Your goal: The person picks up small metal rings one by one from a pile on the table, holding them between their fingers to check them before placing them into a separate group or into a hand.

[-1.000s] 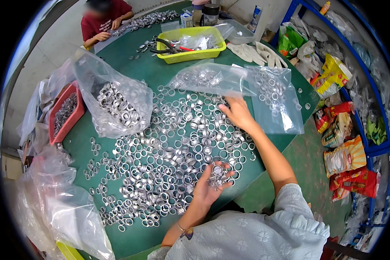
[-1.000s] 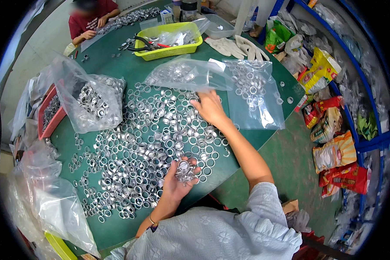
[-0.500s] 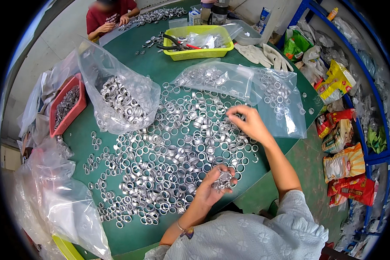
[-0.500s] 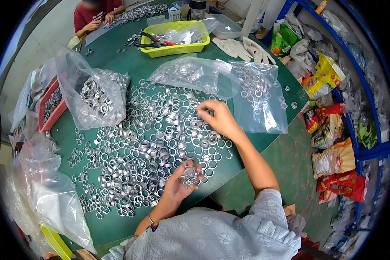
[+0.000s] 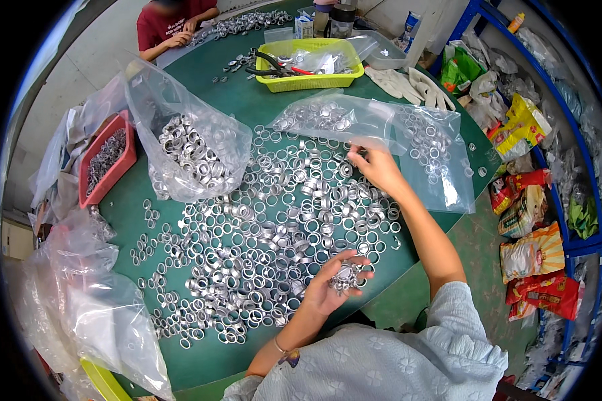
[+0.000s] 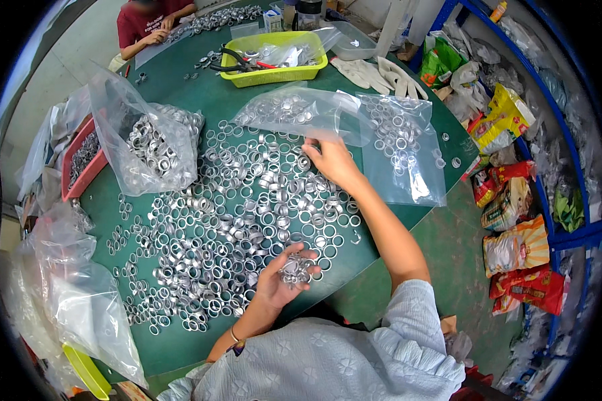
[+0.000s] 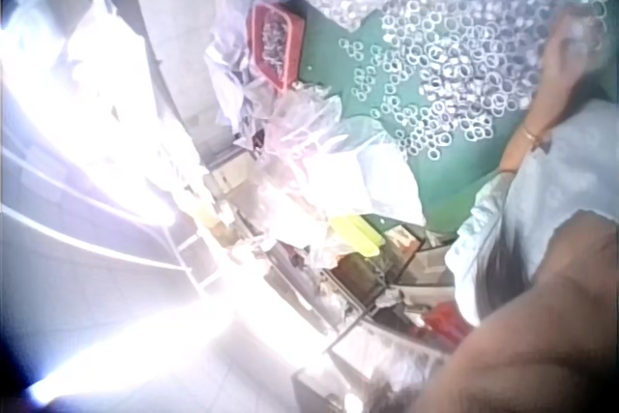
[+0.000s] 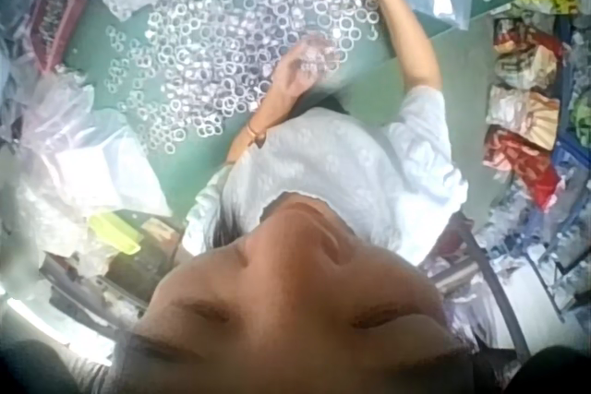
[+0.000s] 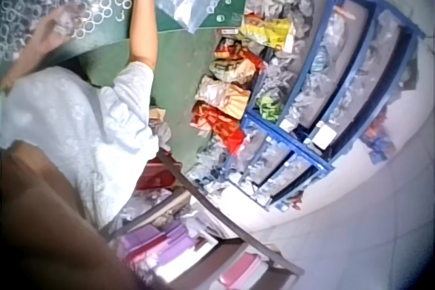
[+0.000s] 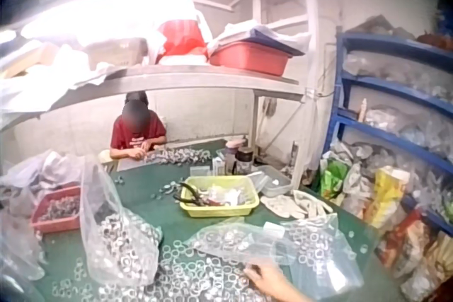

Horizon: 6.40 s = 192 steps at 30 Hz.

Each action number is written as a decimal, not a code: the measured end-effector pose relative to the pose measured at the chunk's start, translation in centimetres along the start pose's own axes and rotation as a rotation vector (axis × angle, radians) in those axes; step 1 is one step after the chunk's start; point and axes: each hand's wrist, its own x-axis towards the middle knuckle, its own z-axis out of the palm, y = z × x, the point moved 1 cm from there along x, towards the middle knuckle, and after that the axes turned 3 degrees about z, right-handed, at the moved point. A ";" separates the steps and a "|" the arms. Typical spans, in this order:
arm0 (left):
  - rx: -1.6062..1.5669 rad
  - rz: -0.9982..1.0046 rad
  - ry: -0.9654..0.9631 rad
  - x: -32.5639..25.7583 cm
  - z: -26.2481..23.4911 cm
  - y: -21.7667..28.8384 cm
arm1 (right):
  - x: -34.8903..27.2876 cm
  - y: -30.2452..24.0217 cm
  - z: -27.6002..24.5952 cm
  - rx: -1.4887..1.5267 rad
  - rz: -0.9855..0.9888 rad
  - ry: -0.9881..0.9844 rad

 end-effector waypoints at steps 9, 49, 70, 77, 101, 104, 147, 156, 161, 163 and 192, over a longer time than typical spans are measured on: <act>-0.059 0.169 0.091 0.8 1.8 0.5 | -7.8 -7.0 -2.7 0.433 0.025 -0.609; -0.125 0.134 -0.094 0.5 0.7 0.5 | -3.6 -0.6 -0.4 -0.179 -0.095 -0.158; -0.111 0.133 -0.024 0.5 0.7 0.5 | 1.1 0.9 1.6 -0.346 -0.032 -0.081; -0.154 0.177 -0.010 0.3 0.3 0.4 | -5.4 -2.4 -1.0 1.271 0.462 -0.272; -0.046 0.303 0.306 4.4 6.9 -2.6 | -17.9 -11.4 -0.6 -0.127 -0.248 0.382; -0.059 0.285 0.245 7.6 7.7 -3.4 | -17.1 -8.2 -0.4 0.283 -0.091 0.551; 0.796 0.797 0.355 21.5 14.6 18.6 | -0.9 3.0 -8.8 -0.184 -0.007 -0.109; 1.012 0.738 0.305 13.9 15.2 14.1 | -7.6 3.6 -5.8 -0.621 -0.160 0.006; 1.085 0.673 0.264 8.4 14.8 10.2 | -7.9 4.0 -6.2 -0.537 -0.206 0.038; 1.091 0.614 0.284 6.2 14.8 8.6 | -7.9 4.2 -6.2 -0.550 -0.192 0.049; 2.747 0.372 0.198 -0.1 4.0 0.8 | -9.7 1.7 -3.8 0.014 0.062 0.042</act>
